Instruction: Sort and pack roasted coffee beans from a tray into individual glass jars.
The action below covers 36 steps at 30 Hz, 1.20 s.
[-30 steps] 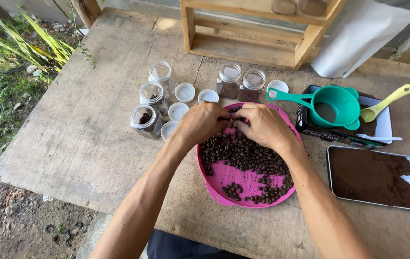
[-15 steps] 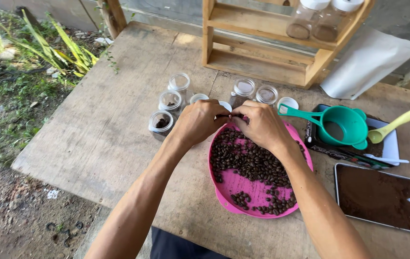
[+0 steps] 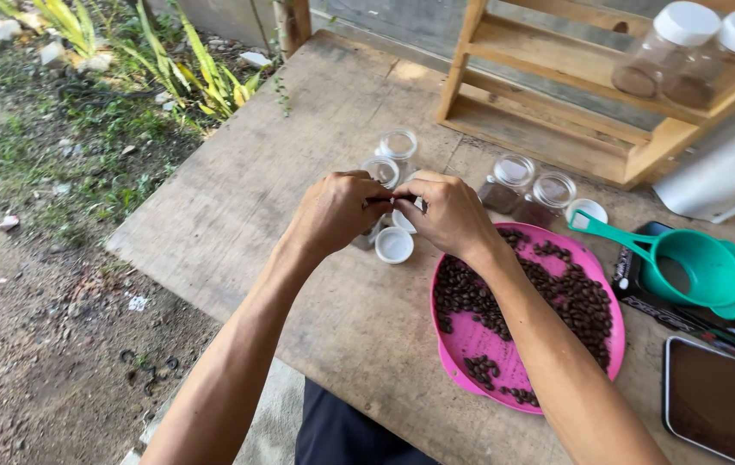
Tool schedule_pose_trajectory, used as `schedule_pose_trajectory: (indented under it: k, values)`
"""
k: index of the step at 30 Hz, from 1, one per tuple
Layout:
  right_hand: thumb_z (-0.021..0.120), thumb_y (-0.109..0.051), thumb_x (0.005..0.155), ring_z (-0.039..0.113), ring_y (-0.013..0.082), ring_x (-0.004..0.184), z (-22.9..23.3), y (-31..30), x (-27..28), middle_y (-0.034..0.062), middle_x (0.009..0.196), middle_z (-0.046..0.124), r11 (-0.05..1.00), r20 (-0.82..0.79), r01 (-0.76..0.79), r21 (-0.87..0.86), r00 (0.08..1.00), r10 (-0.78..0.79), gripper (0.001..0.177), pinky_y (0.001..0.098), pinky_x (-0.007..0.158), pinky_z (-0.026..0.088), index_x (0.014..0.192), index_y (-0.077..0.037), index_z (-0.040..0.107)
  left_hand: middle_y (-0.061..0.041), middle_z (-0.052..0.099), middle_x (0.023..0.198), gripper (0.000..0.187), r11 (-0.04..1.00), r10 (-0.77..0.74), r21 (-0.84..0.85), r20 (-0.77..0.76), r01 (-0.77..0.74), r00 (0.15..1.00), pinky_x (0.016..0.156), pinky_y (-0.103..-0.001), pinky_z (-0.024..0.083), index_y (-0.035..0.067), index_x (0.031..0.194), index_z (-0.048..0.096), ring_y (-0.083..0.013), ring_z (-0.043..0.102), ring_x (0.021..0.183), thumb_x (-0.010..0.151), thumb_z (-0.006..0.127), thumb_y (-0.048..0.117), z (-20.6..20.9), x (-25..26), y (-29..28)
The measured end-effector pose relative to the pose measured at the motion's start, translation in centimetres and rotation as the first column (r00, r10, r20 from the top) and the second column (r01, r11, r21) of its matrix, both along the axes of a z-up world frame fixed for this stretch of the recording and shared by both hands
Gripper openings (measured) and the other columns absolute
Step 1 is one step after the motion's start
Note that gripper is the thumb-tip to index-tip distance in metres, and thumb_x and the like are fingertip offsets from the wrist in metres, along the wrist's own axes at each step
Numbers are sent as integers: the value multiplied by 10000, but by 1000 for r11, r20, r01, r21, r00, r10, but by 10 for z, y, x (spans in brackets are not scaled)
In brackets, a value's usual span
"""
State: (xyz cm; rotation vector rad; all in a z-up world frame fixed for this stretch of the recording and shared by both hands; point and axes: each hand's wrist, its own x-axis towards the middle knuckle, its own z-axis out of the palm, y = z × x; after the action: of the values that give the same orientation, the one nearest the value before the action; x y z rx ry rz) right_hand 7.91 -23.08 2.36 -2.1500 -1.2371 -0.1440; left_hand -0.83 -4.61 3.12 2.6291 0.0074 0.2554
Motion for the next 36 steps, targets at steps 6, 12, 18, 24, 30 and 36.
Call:
schedule_pose_trajectory:
  k: [6,12,18,24,30,36]
  values:
    - [709,-206,907,692,370,876,-2,30,-4,127,850,696,997,15,-82,-8,997,82,120,474,751,561,986,-129,757,4,735,944,131,998,57,-24,-27,-58,998,804,-515,600,240,961,773,-329,727,912,887,696,316,4,-17,25]
    - [714,-220,921,706,361,854,-6,42,2,130,834,704,993,-16,-115,12,993,115,134,463,759,562,990,-117,765,-4,728,909,138,998,56,-26,-5,-56,998,768,-481,604,241,986,778,-312,734,855,877,711,293,-8,-15,35]
    - [756,-209,895,712,366,860,-8,48,9,148,849,711,987,-28,-146,62,989,148,211,470,773,563,1069,-90,757,17,719,886,231,989,26,-149,27,-22,999,752,-450,601,253,1082,760,-249,729,846,853,742,270,-7,-9,40]
    - [715,-164,921,709,371,811,-3,50,8,143,807,707,986,-13,-147,75,989,149,139,459,735,561,1019,-78,763,-19,704,829,141,986,0,-166,101,16,995,715,-411,589,200,992,762,-253,720,777,856,732,219,-17,-4,46]
    - [720,-208,935,714,321,747,-2,40,3,114,703,685,992,-20,-115,50,993,117,114,423,685,561,979,-114,766,-45,620,781,168,991,57,-134,215,-28,975,649,-402,569,162,869,653,-290,697,752,975,633,291,-32,-3,49]
    - [727,-371,963,703,236,723,3,22,1,64,760,729,997,-14,-72,38,997,73,225,391,689,556,934,-155,781,-50,601,765,314,999,38,-26,362,-31,931,772,-360,493,129,804,639,-253,663,759,1024,618,351,-23,-6,32]
